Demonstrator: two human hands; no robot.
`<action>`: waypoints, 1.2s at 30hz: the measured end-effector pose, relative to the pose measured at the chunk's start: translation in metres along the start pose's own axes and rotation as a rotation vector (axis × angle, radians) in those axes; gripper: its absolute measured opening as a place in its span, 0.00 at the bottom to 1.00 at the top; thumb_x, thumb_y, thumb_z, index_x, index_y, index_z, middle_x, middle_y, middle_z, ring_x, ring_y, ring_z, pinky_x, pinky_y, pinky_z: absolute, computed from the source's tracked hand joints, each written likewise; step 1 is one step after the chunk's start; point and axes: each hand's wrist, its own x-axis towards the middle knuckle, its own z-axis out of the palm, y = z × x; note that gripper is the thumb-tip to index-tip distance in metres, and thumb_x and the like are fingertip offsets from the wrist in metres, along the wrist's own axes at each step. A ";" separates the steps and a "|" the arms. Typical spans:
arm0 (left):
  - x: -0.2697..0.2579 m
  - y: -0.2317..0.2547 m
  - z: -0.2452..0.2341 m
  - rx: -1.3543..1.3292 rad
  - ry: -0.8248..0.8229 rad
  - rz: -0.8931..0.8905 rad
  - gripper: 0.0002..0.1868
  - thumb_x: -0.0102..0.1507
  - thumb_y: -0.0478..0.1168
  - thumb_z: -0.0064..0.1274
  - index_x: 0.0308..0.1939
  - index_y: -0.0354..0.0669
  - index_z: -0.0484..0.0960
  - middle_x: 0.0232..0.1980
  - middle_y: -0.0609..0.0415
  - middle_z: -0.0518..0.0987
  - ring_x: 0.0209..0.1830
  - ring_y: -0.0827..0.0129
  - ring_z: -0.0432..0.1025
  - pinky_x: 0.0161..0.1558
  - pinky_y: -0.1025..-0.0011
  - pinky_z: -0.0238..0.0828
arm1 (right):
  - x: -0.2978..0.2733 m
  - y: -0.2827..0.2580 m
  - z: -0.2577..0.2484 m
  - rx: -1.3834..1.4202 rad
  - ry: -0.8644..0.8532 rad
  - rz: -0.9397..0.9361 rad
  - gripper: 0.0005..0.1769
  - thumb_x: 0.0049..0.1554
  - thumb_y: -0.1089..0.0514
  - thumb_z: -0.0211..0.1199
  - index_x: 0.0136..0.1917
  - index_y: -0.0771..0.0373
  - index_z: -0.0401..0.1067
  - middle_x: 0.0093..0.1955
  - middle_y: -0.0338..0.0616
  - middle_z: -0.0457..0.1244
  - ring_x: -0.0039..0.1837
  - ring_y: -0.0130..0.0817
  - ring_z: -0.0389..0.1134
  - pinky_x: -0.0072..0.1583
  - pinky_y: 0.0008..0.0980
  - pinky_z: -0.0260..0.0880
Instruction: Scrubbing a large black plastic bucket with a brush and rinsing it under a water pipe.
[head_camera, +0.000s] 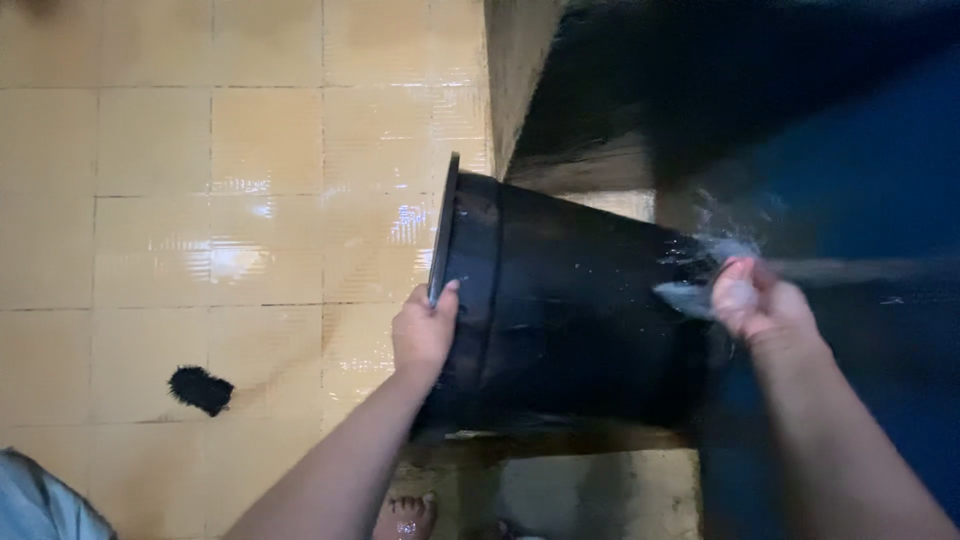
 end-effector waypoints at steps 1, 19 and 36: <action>-0.003 -0.004 -0.001 -0.004 -0.003 0.002 0.24 0.66 0.60 0.46 0.42 0.41 0.79 0.38 0.33 0.82 0.43 0.37 0.77 0.49 0.49 0.72 | 0.014 -0.002 -0.012 0.000 0.001 -0.005 0.15 0.65 0.56 0.55 0.62 0.64 0.68 0.58 0.41 0.64 0.50 0.28 0.73 0.47 0.66 0.71; -0.079 0.128 -0.024 0.058 -0.108 -0.062 0.22 0.63 0.58 0.54 0.41 0.42 0.76 0.41 0.40 0.83 0.45 0.45 0.79 0.50 0.52 0.75 | -0.183 0.067 0.006 -1.072 -0.459 0.174 0.29 0.58 0.56 0.51 0.72 0.58 0.65 0.63 0.54 0.65 0.57 0.42 0.71 0.57 0.50 0.77; -0.084 -0.073 -0.118 0.664 0.402 0.084 0.31 0.50 0.45 0.66 0.57 0.48 0.77 0.66 0.46 0.73 0.69 0.55 0.64 0.60 0.50 0.61 | -0.020 0.216 -0.154 -1.255 -0.315 -0.555 0.39 0.43 0.67 0.71 0.67 0.66 0.61 0.54 0.54 0.70 0.55 0.45 0.73 0.57 0.42 0.74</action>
